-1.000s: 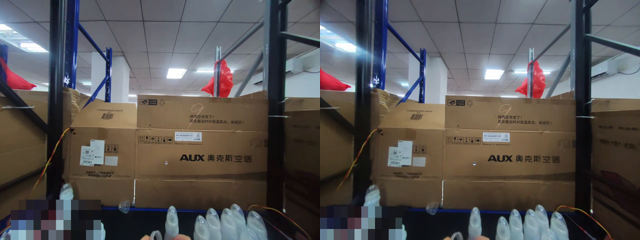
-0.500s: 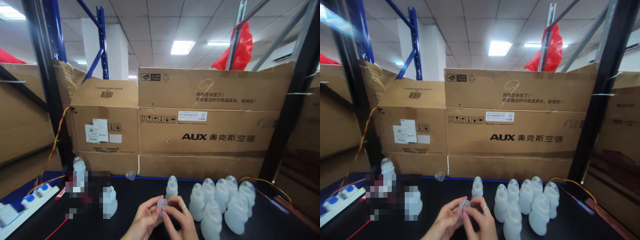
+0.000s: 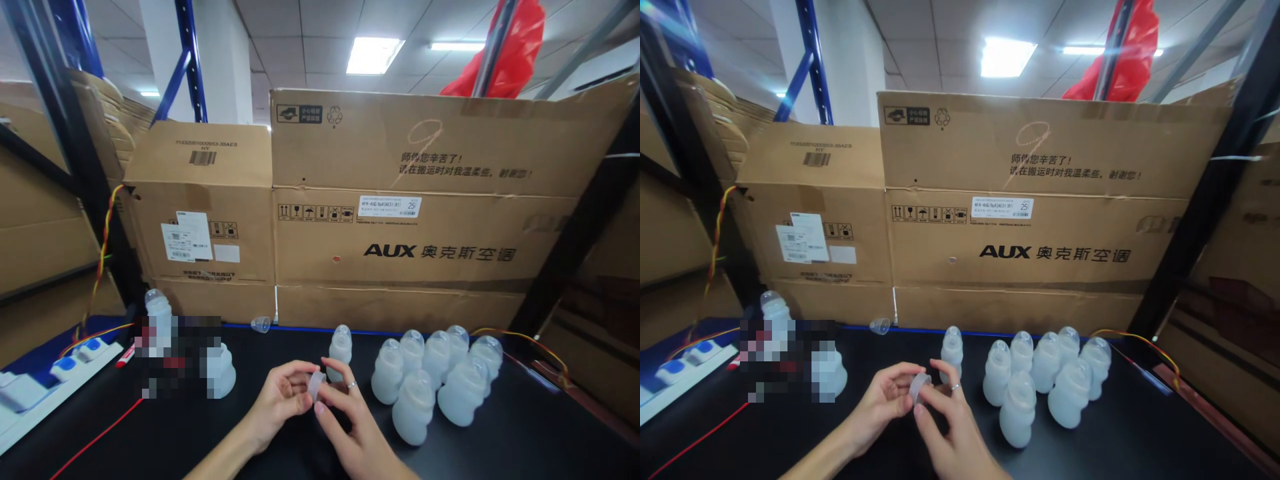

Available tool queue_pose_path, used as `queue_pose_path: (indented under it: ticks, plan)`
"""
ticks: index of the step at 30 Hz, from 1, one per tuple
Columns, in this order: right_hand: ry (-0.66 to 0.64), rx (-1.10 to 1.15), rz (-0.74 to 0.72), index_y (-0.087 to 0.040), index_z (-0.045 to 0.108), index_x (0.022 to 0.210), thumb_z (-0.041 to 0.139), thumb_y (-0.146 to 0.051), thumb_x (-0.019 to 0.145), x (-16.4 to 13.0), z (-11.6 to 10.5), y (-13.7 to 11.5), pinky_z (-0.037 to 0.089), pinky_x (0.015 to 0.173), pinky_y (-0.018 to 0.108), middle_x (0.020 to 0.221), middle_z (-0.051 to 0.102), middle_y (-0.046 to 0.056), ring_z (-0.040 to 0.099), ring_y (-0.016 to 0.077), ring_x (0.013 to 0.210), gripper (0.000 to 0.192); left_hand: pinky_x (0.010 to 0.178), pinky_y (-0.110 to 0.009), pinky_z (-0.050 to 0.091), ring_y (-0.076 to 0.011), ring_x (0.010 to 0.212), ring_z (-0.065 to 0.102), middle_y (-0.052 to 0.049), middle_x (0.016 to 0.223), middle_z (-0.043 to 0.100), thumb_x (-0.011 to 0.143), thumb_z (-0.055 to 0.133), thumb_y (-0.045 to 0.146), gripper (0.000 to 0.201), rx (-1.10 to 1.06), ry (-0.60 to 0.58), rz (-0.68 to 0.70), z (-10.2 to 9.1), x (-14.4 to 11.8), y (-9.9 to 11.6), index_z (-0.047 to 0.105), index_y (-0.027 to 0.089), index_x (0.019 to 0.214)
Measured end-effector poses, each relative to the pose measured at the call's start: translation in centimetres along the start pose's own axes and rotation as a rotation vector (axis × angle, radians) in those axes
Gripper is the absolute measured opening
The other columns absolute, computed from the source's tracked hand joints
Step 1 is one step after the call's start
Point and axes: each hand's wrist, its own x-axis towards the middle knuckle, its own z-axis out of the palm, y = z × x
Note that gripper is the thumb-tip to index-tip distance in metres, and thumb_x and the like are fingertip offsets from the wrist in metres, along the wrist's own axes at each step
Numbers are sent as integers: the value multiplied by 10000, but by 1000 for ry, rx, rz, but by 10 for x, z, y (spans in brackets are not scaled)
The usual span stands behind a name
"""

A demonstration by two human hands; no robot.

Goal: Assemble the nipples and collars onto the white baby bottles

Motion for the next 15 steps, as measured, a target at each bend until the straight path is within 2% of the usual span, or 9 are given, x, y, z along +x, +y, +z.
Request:
queue_pose_path:
  ticks: [4,7,12,15]
  plan:
    - [48,386,176,-307,703,1347,652,-390,981,0,13,-4,556,1061,360,1599,325,105,628,260,1269,379,788,-224,593,-174,871,768,-69,979,814,657,993,282,481,76,78,123,2,1,3,761,183,1066]
    - [-13,619,283,-341,744,1293,774,-350,873,0,13,-4,510,1110,398,1578,378,70,606,293,1307,421,815,-239,602,-192,901,776,-79,998,823,662,990,291,483,134,100,117,4,-2,0,773,192,1082]
    - [-118,767,322,-395,730,1302,865,-309,769,2,7,-10,467,1144,438,1499,515,37,534,319,1394,556,844,-324,614,-257,945,778,-114,1058,820,666,973,429,531,151,61,76,1,-5,-5,797,190,1107]
    - [-93,743,297,-352,757,1271,838,-418,828,6,7,-19,468,1142,414,1463,537,52,548,301,1370,455,852,-331,600,-252,938,768,-94,1040,816,668,964,464,529,270,59,94,2,-5,2,806,213,1107]
